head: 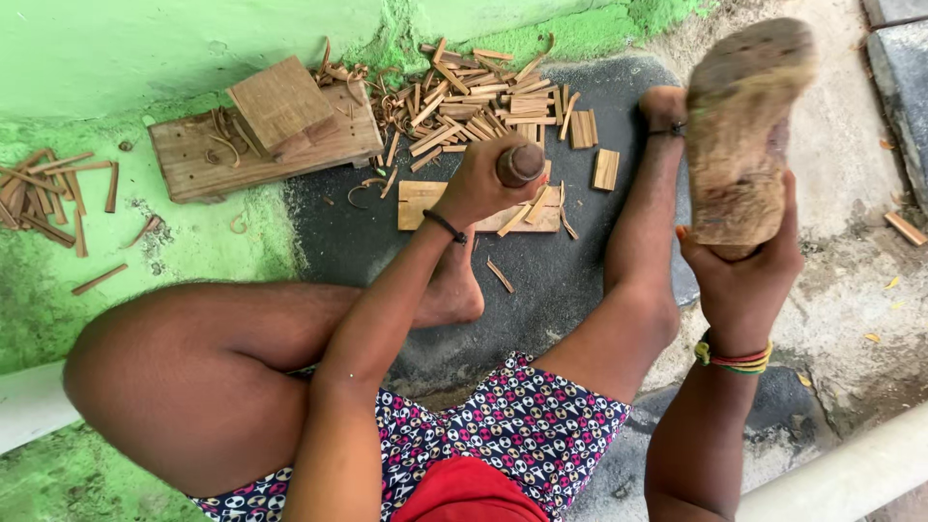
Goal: The person sits on the floor and uses a wooden mallet to strike a chisel, carving small rectangular pieces from a larger block of wood. The person repeatedly positions the chisel and strikes it to produce wood shavings and small cut pieces.
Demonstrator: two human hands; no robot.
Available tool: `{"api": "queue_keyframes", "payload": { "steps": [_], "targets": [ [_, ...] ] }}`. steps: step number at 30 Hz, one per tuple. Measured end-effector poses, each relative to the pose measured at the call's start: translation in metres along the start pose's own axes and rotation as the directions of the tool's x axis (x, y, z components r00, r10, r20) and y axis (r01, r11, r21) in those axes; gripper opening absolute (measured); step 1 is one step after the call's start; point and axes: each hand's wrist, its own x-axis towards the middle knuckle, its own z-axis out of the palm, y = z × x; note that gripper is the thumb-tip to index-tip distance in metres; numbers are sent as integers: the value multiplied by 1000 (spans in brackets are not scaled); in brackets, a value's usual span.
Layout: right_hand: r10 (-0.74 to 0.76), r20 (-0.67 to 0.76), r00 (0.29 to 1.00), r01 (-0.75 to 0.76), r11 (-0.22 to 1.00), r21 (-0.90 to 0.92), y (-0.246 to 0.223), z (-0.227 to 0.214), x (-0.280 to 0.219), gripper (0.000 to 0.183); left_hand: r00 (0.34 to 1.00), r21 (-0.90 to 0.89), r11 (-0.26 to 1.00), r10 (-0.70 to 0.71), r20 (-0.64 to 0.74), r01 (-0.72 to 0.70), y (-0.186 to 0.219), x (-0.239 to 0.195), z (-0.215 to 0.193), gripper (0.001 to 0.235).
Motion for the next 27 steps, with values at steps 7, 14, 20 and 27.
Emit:
{"api": "queue_keyframes", "payload": {
  "steps": [7, 14, 20, 27],
  "targets": [
    [72, 12, 997, -72, 995, 72, 9, -1, -7, 92, 997, 33, 997, 76, -24, -76, 24, 6, -13, 34],
    [65, 19, 998, -64, 997, -41, 8, 5, -12, 95, 997, 80, 994, 71, 3, -71, 22, 3, -15, 37],
    [63, 13, 998, -64, 998, 27, 15, 2, -13, 94, 996, 26, 997, 69, 50, -70, 18, -1, -13, 33],
    [82, 12, 997, -82, 996, 16, 18, 0, -16, 93, 996, 5, 999, 53, 76, -53, 14, -2, -11, 31]
  ]
}}
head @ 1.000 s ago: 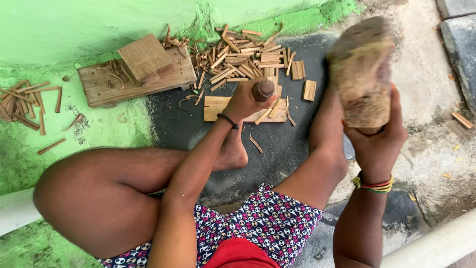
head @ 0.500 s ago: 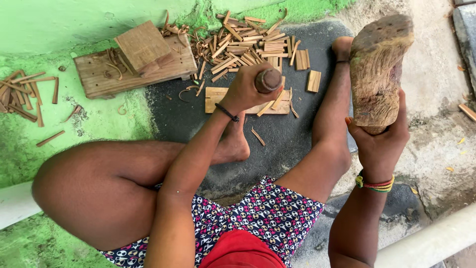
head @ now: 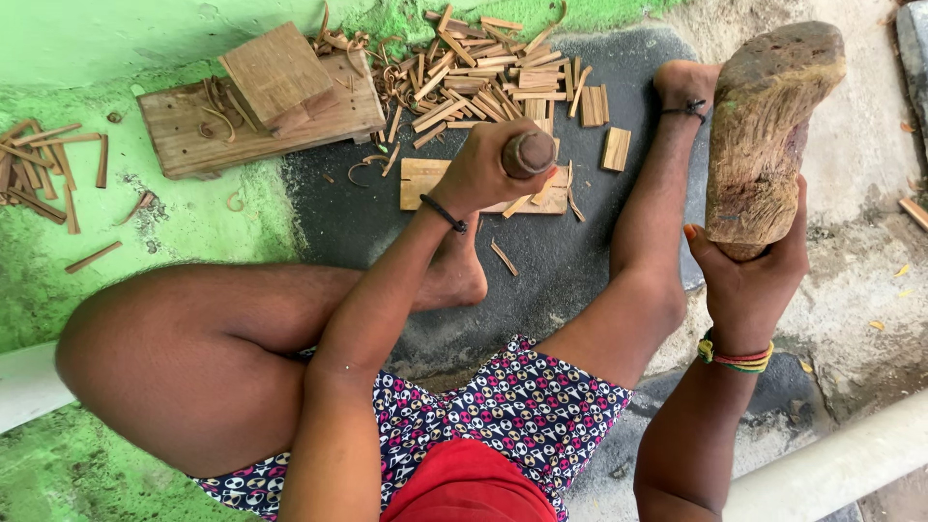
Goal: The person sits on the floor and uses a wooden mallet to strike a chisel, carving small rectangular pieces from a larger block of wood. The person repeatedly positions the chisel and strikes it to produce wood shavings and small cut pieces.
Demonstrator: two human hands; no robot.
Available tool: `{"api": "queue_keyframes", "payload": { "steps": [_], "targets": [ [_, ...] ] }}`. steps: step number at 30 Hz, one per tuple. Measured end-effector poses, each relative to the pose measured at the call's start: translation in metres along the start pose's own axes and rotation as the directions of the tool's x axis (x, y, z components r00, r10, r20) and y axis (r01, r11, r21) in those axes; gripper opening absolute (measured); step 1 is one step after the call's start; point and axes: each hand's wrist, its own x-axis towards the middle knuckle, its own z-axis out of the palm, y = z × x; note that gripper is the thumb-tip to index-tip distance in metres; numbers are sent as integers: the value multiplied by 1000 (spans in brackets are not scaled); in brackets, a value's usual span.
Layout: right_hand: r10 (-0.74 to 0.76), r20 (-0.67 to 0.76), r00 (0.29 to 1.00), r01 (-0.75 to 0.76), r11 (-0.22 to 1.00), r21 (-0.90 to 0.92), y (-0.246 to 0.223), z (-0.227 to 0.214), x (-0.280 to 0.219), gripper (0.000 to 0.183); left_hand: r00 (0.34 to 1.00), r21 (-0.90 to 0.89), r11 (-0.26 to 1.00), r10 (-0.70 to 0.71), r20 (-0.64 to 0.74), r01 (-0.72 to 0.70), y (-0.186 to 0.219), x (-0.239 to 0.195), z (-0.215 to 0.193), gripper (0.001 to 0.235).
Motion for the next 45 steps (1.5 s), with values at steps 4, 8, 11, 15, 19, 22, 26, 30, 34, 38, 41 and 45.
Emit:
{"api": "queue_keyframes", "payload": {
  "steps": [4, 8, 11, 15, 19, 22, 26, 30, 34, 38, 41, 45],
  "targets": [
    [-17, -22, 1000, 18, 999, 46, -15, 3, 2, 97, 1000, 24, 1000, -4, 1, 4, -6, 3, 2, 32],
    [-253, -120, 960, 244, 966, -83, -46, 0, 15, 73, 994, -23, 995, -103, -42, 102, -23, 10, -4, 33],
    [61, -228, 972, -11, 977, 215, -69, -4, 26, 53, 984, -43, 986, -163, -77, 160, -30, 4, -11, 31],
    [-182, -3, 983, 179, 968, -178, -79, 19, 39, 40, 990, -4, 992, -123, -76, 123, -47, -4, -3, 36],
    [-347, 416, 841, 542, 535, -648, -99, 39, 43, 73, 996, -257, 966, -35, -79, 13, -73, -22, 9, 59],
    [-394, 337, 855, 519, 653, -552, -107, 40, 54, 93, 972, -153, 960, -229, 56, 235, -88, -18, 15, 45],
    [-379, 206, 902, 430, 832, -350, -98, 36, 42, 94, 953, -48, 952, -304, -8, 303, -85, -46, 24, 39],
    [-295, 267, 917, 394, 765, -509, -84, 47, 37, 103, 971, 53, 971, -228, -70, 232, -106, -55, 16, 35],
    [-123, 429, 895, 388, 690, -611, -65, 62, 20, 100, 992, 412, 908, 107, -64, -72, -139, -74, 34, 53],
    [-199, 323, 925, 355, 754, -553, -42, 55, 13, 100, 982, 88, 980, -168, -88, 176, -112, -65, 21, 44],
    [-67, 241, 968, 191, 822, -536, -19, 31, 3, 103, 965, 65, 971, -220, -143, 230, -79, -49, 7, 32],
    [106, 37, 994, -81, 902, -424, 33, -4, -37, 96, 953, 162, 974, -110, -281, 160, -55, -37, 7, 34]
  ]
}}
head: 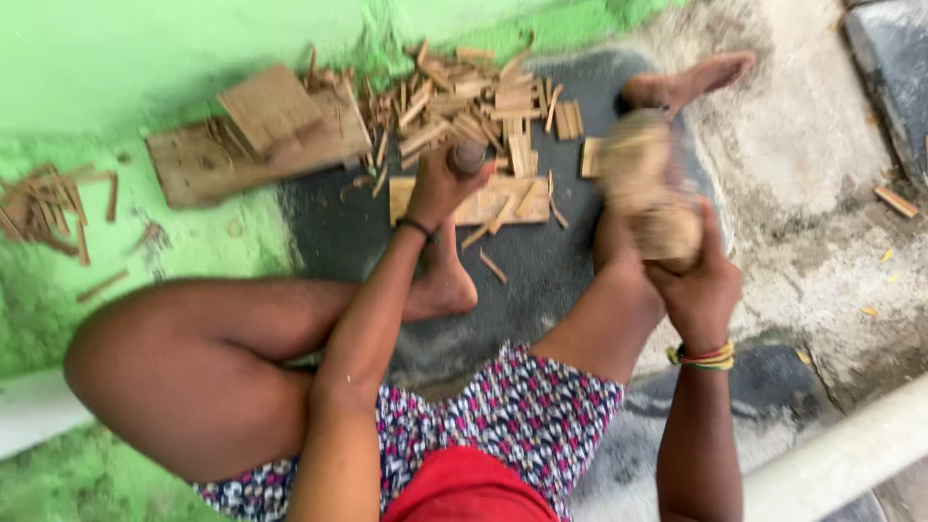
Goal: The person sits on the floor and uses a wooden mallet to strike a chisel, carving small rectangular pieces from a larger block of wood. The person repeatedly positions the chisel and strikes it to produce wood shavings and small cut pieces.
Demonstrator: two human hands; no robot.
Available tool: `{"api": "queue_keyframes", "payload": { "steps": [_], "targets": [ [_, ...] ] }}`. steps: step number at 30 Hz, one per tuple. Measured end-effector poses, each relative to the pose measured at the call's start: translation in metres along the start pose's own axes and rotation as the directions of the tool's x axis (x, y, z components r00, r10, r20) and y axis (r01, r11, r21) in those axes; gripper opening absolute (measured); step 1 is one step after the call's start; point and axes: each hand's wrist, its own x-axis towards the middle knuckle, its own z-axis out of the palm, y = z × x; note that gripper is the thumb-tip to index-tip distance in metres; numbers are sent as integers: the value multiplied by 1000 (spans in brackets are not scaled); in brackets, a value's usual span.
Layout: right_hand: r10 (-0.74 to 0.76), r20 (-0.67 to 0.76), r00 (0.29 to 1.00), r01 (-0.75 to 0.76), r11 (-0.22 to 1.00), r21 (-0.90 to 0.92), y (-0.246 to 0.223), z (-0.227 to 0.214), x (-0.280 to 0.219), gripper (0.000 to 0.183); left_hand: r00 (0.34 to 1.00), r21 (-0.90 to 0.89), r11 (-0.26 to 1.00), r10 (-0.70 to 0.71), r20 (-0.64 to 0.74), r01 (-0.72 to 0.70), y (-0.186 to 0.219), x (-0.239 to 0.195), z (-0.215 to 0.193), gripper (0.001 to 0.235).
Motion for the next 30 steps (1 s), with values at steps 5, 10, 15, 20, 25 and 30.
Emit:
{"api": "queue_keyframes", "payload": {
  "steps": [5, 10, 15, 20, 25, 30],
  "targets": [
    [97, -121, 988, -70, 976, 207, 84, -3, -72, 86, 995, -83, 992, 93, -35, -96, 47, 22, -10, 29],
    [606, -44, 794, -588, 785, 197, 134, 5, -140, 88, 989, -95, 985, 147, 6, -146, 85, 23, -10, 29],
    [707, -15, 707, -705, 704, -89, 175, 29, -183, 95, 976, -86, 982, 176, 131, -166, 108, 15, -7, 32],
    [725, -9, 688, -669, 630, -395, 184, 51, -190, 94, 889, -48, 896, 444, 110, -442, 132, 22, -17, 35],
    [666, -57, 744, -624, 661, -417, 196, 73, -178, 88, 869, 45, 871, 483, 110, -490, 139, 27, -36, 36],
    [632, -37, 774, -559, 656, -507, 202, 75, -156, 76, 909, 8, 910, 413, 59, -415, 114, 20, -42, 36]
  ]
}}
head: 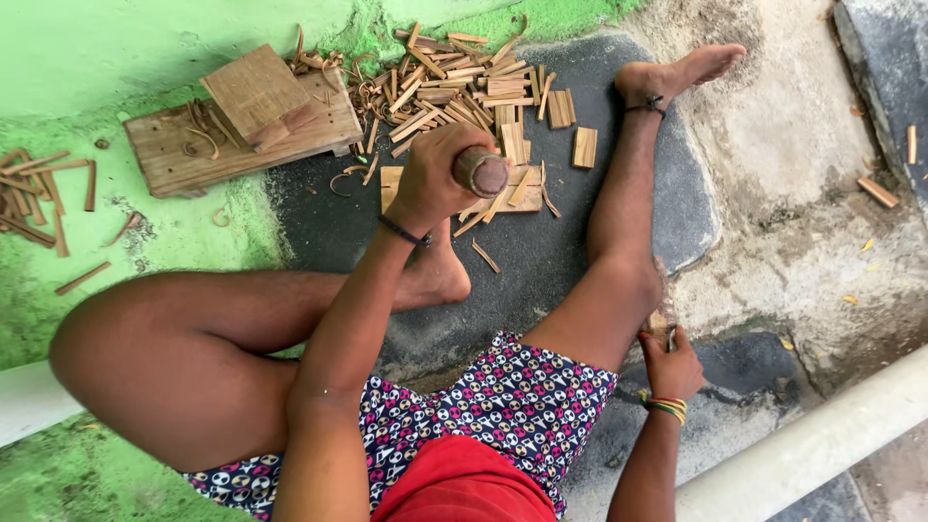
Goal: The person sits on the floor and uses a wooden mallet to strike a chisel, carving small rectangular pieces from a larger block of wood. The person repeatedly positions the chisel and strikes it to produce wood shavings and small cut pieces.
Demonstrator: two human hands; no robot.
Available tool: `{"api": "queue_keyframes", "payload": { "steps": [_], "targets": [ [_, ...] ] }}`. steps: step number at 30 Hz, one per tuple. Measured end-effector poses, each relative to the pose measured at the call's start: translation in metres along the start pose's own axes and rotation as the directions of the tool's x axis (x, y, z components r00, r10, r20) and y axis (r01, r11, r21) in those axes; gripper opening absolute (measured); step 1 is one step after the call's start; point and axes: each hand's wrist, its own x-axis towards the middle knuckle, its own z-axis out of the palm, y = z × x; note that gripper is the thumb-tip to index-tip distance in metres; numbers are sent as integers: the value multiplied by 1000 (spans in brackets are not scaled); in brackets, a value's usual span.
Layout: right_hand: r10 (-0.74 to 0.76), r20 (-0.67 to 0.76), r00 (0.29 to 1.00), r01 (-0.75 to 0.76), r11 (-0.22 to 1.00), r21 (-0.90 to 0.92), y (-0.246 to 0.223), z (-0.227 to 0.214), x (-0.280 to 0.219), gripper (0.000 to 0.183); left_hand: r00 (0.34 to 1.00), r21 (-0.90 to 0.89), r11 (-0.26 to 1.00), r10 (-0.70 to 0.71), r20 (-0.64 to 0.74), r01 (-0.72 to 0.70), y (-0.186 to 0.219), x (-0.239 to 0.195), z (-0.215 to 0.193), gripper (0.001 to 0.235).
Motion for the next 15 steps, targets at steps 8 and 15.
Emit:
{"api": "queue_keyframes", "payload": {
  "steps": [8, 15],
  "targets": [
    [-397, -550, 735, 651, 641, 407, -121, -98, 6, 44, 983, -45, 990, -136, -127, 131, -30, -13, -23, 32],
    [-883, -241, 403, 914, 401, 59, -325, -87, -22, 73, 983, 94, 991, -76, -169, 92, -29, -10, -57, 37]
  ]
}}
